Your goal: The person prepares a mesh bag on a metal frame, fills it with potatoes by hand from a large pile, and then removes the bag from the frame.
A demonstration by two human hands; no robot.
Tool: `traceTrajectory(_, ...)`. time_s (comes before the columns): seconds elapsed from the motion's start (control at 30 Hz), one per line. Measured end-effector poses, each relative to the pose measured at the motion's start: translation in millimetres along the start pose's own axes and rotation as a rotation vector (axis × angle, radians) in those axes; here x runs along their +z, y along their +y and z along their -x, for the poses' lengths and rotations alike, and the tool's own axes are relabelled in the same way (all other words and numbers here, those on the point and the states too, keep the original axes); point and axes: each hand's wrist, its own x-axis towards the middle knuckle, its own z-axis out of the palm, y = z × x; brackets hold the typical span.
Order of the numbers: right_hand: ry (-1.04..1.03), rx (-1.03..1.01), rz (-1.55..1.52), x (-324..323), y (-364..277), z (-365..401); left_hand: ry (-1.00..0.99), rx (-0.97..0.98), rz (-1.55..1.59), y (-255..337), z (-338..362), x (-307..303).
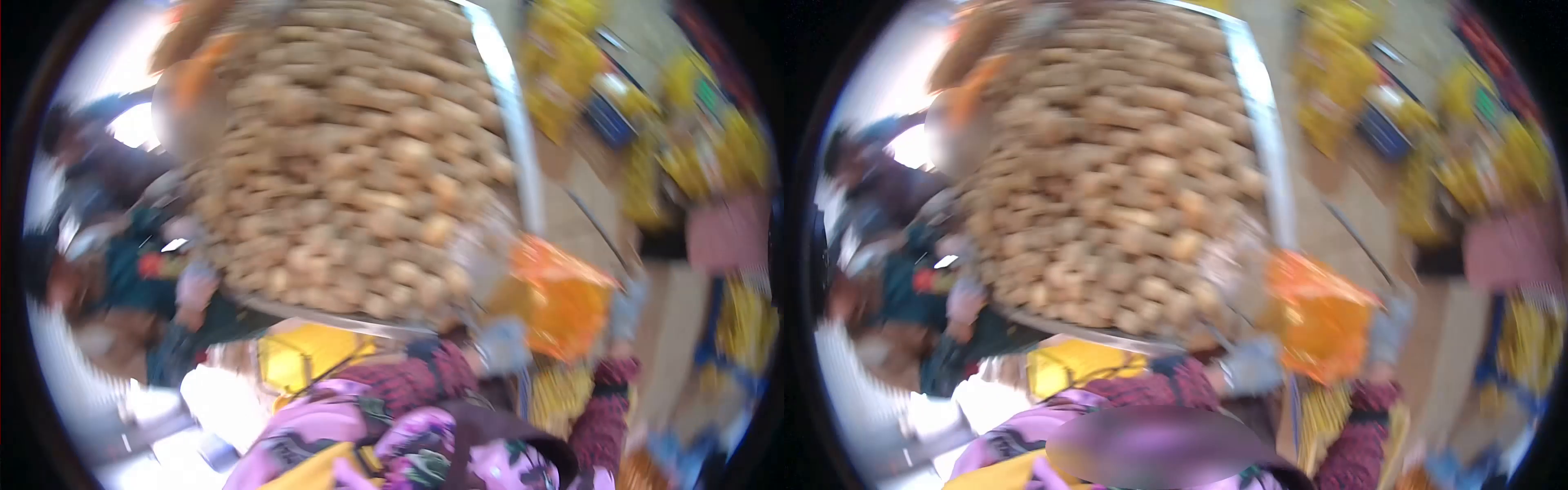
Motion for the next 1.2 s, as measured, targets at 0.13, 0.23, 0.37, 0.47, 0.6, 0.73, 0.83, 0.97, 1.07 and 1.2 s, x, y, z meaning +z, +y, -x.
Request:
traceTrajectory(0.13,-0.279,-0.114,-0.017,51,125,-82,-0.351,-0.029,-0.295,15,33,-11)
traceTrajectory(0.23,-0.514,0.053,-0.091,55,147,-97,-0.438,-0.227,-0.395,6,18,11)
traceTrajectory(0.37,-0.540,0.008,-0.271,37,169,-108,-0.548,-0.304,-0.501,20,0,16)
traceTrajectory(0.47,-0.548,-0.056,-0.196,37,174,-99,-0.603,-0.313,-0.548,47,9,14)
traceTrajectory(0.6,-0.582,0.154,-0.376,-7,190,-80,-0.503,-0.237,-0.542,45,9,71)
traceTrajectory(0.73,-0.350,-0.055,0.055,-29,176,-54,-0.329,-0.217,-0.541,52,-4,123)
traceTrajectory(0.83,-0.102,-0.125,-0.001,-55,133,-29,-0.606,-0.181,-0.408,90,-14,53)
traceTrajectory(0.97,-0.272,0.133,-0.119,-78,86,9,-0.494,-0.180,-0.308,58,-10,85)
traceTrajectory(1.07,-0.295,0.082,-0.235,-67,95,24,-0.609,-0.192,-0.261,76,-19,71)
traceTrajectory(1.2,-0.189,0.183,-0.367,-71,73,52,-0.551,-0.235,-0.175,115,-33,23)
